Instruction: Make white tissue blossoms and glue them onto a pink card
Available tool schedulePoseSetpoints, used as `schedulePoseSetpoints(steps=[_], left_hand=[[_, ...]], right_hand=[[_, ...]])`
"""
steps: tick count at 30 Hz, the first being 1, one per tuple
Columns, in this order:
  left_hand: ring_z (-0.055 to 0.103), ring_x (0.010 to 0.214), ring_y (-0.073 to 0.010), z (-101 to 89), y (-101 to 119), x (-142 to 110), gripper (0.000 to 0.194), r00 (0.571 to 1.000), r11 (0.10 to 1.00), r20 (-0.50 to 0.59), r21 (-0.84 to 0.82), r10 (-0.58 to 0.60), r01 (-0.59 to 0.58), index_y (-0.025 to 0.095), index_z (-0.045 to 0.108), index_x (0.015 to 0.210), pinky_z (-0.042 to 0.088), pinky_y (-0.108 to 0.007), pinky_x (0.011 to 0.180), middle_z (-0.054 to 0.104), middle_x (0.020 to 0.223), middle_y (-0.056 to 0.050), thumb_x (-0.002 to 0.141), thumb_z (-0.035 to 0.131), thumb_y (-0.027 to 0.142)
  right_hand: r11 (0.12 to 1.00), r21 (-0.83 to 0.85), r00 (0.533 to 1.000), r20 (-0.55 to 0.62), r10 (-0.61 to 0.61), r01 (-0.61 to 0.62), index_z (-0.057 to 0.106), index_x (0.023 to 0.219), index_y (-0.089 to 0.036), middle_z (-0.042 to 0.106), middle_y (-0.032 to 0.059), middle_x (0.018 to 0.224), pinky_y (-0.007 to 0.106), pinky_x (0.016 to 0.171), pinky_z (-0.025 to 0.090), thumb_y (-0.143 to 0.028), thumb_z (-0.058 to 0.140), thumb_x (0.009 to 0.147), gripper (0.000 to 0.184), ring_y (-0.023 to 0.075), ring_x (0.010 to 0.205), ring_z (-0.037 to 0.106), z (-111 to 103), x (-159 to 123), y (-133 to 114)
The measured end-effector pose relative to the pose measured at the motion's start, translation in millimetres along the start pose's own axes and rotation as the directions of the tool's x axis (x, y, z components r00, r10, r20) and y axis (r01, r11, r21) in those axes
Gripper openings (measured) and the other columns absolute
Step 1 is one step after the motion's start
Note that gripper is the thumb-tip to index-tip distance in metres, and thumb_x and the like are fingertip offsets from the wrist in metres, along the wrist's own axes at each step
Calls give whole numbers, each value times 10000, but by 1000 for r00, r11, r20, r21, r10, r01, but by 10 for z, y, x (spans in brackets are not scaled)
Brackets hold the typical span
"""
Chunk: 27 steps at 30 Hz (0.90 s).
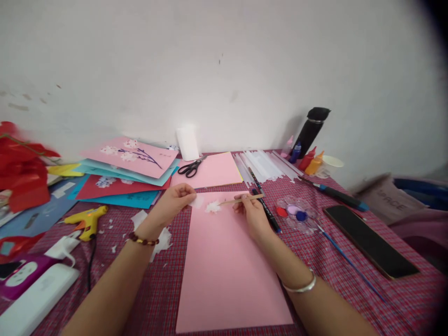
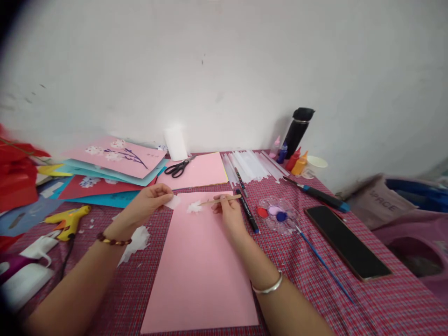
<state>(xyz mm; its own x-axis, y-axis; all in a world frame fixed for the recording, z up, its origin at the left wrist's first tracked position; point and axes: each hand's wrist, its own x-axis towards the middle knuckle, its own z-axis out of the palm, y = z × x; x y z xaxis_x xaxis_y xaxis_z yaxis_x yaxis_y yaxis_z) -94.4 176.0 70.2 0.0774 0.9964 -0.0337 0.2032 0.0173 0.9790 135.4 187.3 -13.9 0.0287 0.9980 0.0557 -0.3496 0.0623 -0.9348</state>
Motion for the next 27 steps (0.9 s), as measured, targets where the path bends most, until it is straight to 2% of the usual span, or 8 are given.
schedulePoseSetpoints(steps=[3, 6, 11, 19, 27], left_hand=[[476, 530, -46, 51, -189, 110, 215, 996, 984, 73, -161, -58, 69, 161, 553, 759, 354, -157, 482, 541, 646, 44, 677, 689, 305], [503, 559, -50, -13, -381, 150, 270, 991, 960, 80, -252, -107, 124, 164, 565, 820, 398, -175, 530, 570, 697, 42, 636, 724, 281], [519, 581, -78, -72, -593, 147, 260, 985, 968, 55, -185, -162, 169, 143, 573, 771, 424, -219, 571, 590, 690, 17, 600, 720, 273], [459, 540, -57, -5, -625, 163, 164, 992, 977, 40, -170, -123, 128, 143, 565, 712, 364, -193, 550, 535, 614, 52, 653, 670, 254], [459, 568, -81, 0, -643, 152, 155, 995, 995, 37, -48, -91, 92, 142, 589, 723, 358, -216, 575, 548, 635, 30, 662, 628, 279]], right_hand=[[997, -72, 996, 81, -33, 39, 622, 809, -168, 595, 2, 590, 249, 562, 441, -443, 537, 818, 288, 120, 542, 534, 39, -42, -21], [979, -185, 984, 172, -52, 84, 615, 833, -173, 592, 5, 620, 262, 596, 451, -426, 499, 853, 280, 130, 580, 542, 103, -97, -55], [935, -323, 972, 223, -75, 146, 615, 827, -186, 581, 11, 649, 279, 603, 462, -431, 479, 859, 282, 146, 601, 541, 182, -154, -100], [912, -373, 967, 240, -81, 169, 615, 840, -190, 582, 11, 689, 276, 634, 458, -373, 451, 890, 251, 141, 628, 547, 185, -152, -54], [905, -381, 963, 249, -99, 191, 615, 862, -194, 585, 15, 705, 282, 622, 467, -393, 448, 887, 262, 145, 628, 550, 204, -151, -35]])
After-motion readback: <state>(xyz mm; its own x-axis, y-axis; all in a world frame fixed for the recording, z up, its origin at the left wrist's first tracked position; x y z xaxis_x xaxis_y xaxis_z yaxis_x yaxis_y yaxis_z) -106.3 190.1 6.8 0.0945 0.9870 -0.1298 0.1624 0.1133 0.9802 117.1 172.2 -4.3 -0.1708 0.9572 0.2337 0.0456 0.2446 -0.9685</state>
